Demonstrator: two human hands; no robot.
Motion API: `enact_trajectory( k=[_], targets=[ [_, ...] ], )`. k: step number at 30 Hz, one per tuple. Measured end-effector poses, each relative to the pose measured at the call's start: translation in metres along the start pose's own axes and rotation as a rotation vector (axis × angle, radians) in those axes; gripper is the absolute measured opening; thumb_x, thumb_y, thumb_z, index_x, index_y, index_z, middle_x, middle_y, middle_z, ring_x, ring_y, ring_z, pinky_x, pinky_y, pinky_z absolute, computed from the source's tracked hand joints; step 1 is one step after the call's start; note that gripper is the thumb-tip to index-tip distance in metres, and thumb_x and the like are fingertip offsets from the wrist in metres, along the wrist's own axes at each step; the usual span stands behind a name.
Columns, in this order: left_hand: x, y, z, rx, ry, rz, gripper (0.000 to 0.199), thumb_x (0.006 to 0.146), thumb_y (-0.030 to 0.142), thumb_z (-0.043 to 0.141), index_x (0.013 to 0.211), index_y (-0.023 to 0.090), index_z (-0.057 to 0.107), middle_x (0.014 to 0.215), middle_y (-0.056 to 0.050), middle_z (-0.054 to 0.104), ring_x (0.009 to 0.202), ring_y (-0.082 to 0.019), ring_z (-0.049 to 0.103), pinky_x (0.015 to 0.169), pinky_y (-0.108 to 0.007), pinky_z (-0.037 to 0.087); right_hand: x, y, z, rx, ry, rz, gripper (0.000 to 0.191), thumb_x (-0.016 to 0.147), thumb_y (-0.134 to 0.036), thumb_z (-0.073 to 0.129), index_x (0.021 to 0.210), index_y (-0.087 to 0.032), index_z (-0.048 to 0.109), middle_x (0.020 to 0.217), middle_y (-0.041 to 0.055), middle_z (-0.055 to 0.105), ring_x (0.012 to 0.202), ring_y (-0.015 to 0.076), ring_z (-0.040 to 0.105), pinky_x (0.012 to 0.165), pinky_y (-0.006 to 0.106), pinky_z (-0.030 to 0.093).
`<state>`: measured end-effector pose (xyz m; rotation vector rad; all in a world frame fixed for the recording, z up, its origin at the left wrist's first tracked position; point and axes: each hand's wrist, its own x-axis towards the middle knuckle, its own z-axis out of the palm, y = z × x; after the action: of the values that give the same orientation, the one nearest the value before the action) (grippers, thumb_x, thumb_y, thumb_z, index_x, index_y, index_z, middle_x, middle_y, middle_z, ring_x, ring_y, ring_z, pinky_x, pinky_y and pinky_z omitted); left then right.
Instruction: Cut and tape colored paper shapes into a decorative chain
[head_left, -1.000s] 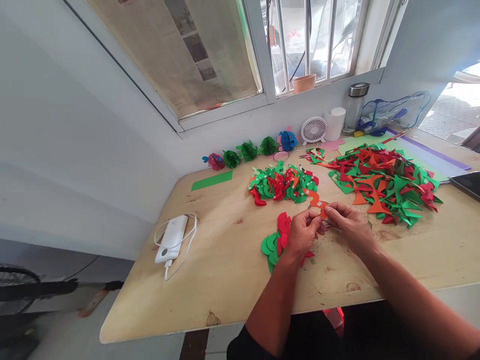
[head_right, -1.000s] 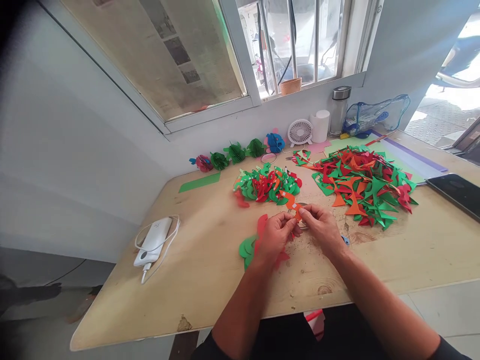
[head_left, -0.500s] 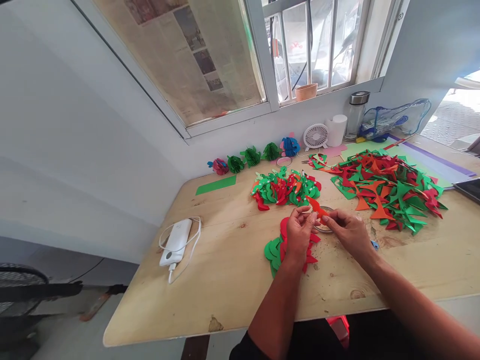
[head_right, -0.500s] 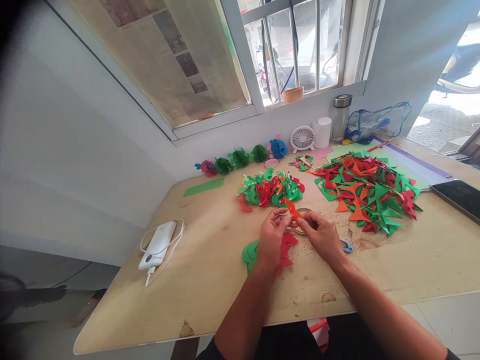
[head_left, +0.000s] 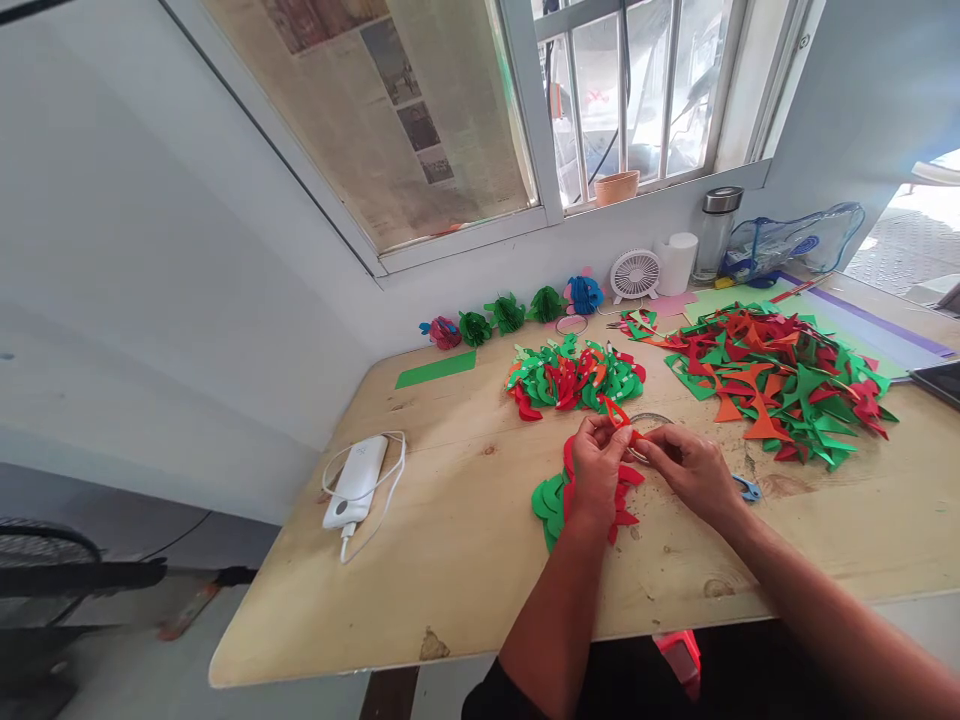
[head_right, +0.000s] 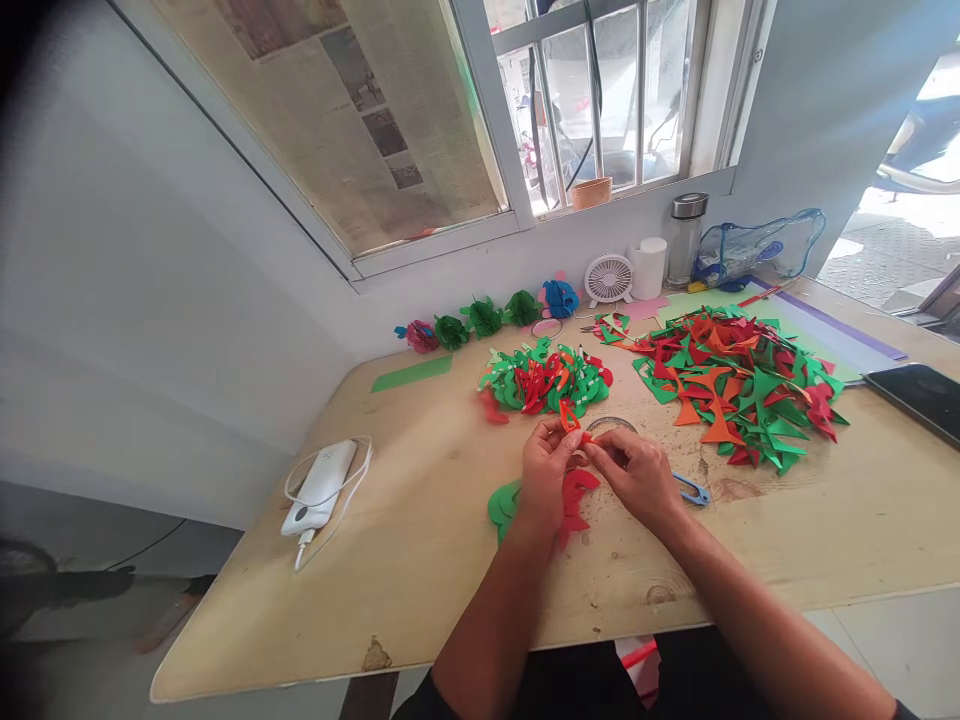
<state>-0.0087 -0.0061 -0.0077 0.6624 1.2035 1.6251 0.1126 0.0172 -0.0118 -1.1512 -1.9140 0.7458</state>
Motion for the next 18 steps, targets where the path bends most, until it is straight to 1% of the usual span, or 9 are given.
enact_trajectory(
  k=[4,8,11,13,15,18],
  targets=[
    [0.000,-0.003,-0.001,0.057,-0.020,0.017,0.028,0.065,0.029,0.070,0.084,0.015,0.055,0.076,-0.004,0.064,0.061,-0.011,0.060,0.056,-0.023,0.049,0.001,0.002,-0.002,0.078,0.049,0.072,0.033,0.084,-0.045,0.050,0.079,-0.018,0.067,0.063,0.0026,0.065,0.053,0.0134,0.053,0.050,0.024,0.041],
    [-0.002,-0.010,-0.001,0.172,-0.101,0.051,0.026,0.065,0.028,0.071,0.083,0.015,0.057,0.077,-0.004,0.065,0.064,-0.011,0.059,0.057,-0.021,0.048,0.003,0.005,-0.003,0.136,0.048,0.116,0.032,0.082,-0.045,0.053,0.081,-0.017,0.068,0.062,0.0020,0.064,0.053,0.0130,0.053,0.049,0.023,0.040],
    [-0.003,-0.013,0.000,0.205,-0.148,0.028,0.026,0.064,0.027,0.070,0.084,0.016,0.057,0.077,-0.004,0.065,0.061,-0.010,0.059,0.054,-0.020,0.046,0.004,0.007,-0.003,0.192,0.058,0.161,0.032,0.081,-0.045,0.053,0.079,-0.016,0.067,0.063,0.0019,0.064,0.054,0.0131,0.053,0.050,0.024,0.040],
    [-0.002,-0.013,0.000,0.180,-0.157,-0.009,0.027,0.064,0.025,0.069,0.087,0.016,0.057,0.076,-0.003,0.066,0.059,-0.011,0.060,0.053,-0.020,0.046,0.005,0.007,-0.005,0.236,0.061,0.209,0.032,0.081,-0.045,0.053,0.076,-0.016,0.066,0.059,0.0009,0.061,0.053,0.0124,0.051,0.049,0.024,0.038],
    [-0.002,-0.011,0.001,0.122,-0.173,-0.051,0.029,0.063,0.023,0.067,0.089,0.016,0.057,0.076,-0.004,0.066,0.059,-0.012,0.062,0.055,-0.022,0.047,0.005,0.006,-0.006,0.307,0.050,0.264,0.032,0.079,-0.046,0.054,0.074,-0.016,0.065,0.056,-0.0005,0.058,0.050,0.0114,0.047,0.046,0.023,0.036],
    [-0.002,-0.008,0.002,0.049,-0.201,-0.092,0.031,0.061,0.022,0.067,0.090,0.015,0.059,0.075,-0.004,0.068,0.060,-0.014,0.064,0.061,-0.025,0.049,0.006,0.004,-0.007,0.456,0.019,0.335,0.032,0.076,-0.047,0.057,0.074,-0.016,0.065,0.059,0.0000,0.059,0.051,0.0117,0.049,0.047,0.023,0.038]
  ],
)
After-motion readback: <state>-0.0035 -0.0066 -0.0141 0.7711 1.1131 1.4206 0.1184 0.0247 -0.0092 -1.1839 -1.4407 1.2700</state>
